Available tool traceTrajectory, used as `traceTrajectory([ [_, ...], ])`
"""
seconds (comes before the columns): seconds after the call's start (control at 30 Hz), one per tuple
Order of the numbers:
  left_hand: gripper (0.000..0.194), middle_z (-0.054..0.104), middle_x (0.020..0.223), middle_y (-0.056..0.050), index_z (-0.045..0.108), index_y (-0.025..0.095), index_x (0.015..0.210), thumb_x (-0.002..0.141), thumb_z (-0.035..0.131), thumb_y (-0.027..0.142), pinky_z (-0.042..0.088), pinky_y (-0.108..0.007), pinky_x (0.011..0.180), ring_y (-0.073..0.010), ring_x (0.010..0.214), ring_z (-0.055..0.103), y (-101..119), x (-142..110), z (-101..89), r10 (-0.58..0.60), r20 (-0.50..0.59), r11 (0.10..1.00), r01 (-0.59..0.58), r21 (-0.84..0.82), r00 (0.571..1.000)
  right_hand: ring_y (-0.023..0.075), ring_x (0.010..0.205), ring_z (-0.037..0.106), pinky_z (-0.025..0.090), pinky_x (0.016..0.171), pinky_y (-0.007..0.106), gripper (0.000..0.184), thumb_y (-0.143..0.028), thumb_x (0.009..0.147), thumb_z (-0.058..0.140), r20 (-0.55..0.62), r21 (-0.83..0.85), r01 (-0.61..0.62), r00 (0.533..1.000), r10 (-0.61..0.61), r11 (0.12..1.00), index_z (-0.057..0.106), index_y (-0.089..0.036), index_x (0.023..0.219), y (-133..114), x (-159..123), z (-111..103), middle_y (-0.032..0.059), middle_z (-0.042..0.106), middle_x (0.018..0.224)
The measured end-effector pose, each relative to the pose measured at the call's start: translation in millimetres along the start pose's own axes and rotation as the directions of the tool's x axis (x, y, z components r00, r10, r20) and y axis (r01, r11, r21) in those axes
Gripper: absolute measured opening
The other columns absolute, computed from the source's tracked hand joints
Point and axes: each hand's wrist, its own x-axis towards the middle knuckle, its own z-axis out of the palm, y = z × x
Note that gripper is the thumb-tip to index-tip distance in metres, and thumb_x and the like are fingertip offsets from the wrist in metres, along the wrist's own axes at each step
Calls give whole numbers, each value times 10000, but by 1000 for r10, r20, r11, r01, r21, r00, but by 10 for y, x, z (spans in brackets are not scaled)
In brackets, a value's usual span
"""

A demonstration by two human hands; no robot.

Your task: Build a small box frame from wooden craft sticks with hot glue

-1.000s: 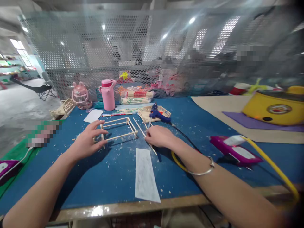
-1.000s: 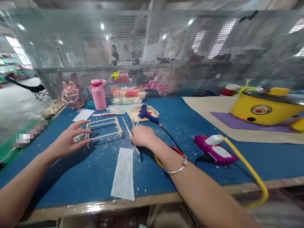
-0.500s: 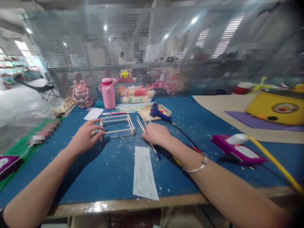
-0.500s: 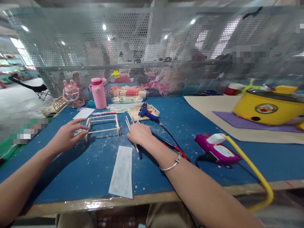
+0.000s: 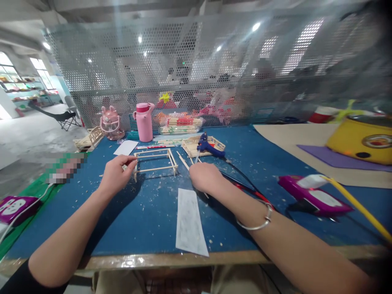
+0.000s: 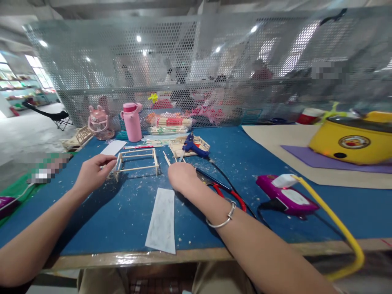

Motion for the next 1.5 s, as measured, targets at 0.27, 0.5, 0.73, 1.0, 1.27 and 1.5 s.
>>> traceTrajectory([
  [0.27,206,696,790,-48,691,176,880,824,521,278,491,-291,706,-165,732,621,120,-40,38,115,-8,992,-116,-59,993,305,907,652,482,668,306,343,-285,715,562,31,-20,-96,995,97,995,710,-92,957,138,223,9,214,687,960],
  [0.5,193,648,767,-36,668,168,951,843,514,211,481,-259,667,-126,684,577,252,-98,23,310,9,939,-305,-159,951,204,694,637,381,549,251,331,-357,814,479,79,27,-34,996,31,999,678,-159,638,255,184,-38,113,689,727],
  [0.73,345,635,851,-51,552,154,1181,857,497,257,453,-217,555,-104,654,538,250,-97,3,141,-48,932,-148,-330,989,144,607,529,332,560,226,317,-333,894,320,-298,86,252,930,-217,964,498,-204,665,354,63,-182,25,593,650],
  [1.0,488,608,971,-72,412,183,1316,848,520,269,444,-207,548,-80,619,511,236,-119,68,77,55,893,-45,-448,995,145,577,520,354,569,238,313,-349,889,358,-308,86,519,825,-473,850,570,-192,722,401,165,-30,32,616,649],
  [1.27,360,601,979,-89,561,183,1199,889,462,338,469,-304,694,-174,804,558,261,-128,-57,239,4,969,-239,68,971,138,658,584,390,623,227,289,-311,901,419,-428,145,691,689,-585,708,666,-162,882,314,63,-35,57,689,760],
  [1.5,345,627,707,-57,692,183,817,916,406,349,413,-309,643,-194,685,528,220,-84,-106,349,175,864,-388,320,921,128,676,576,382,636,219,329,-313,909,395,-462,201,677,703,-541,708,664,-149,815,351,99,-29,50,677,750],
])
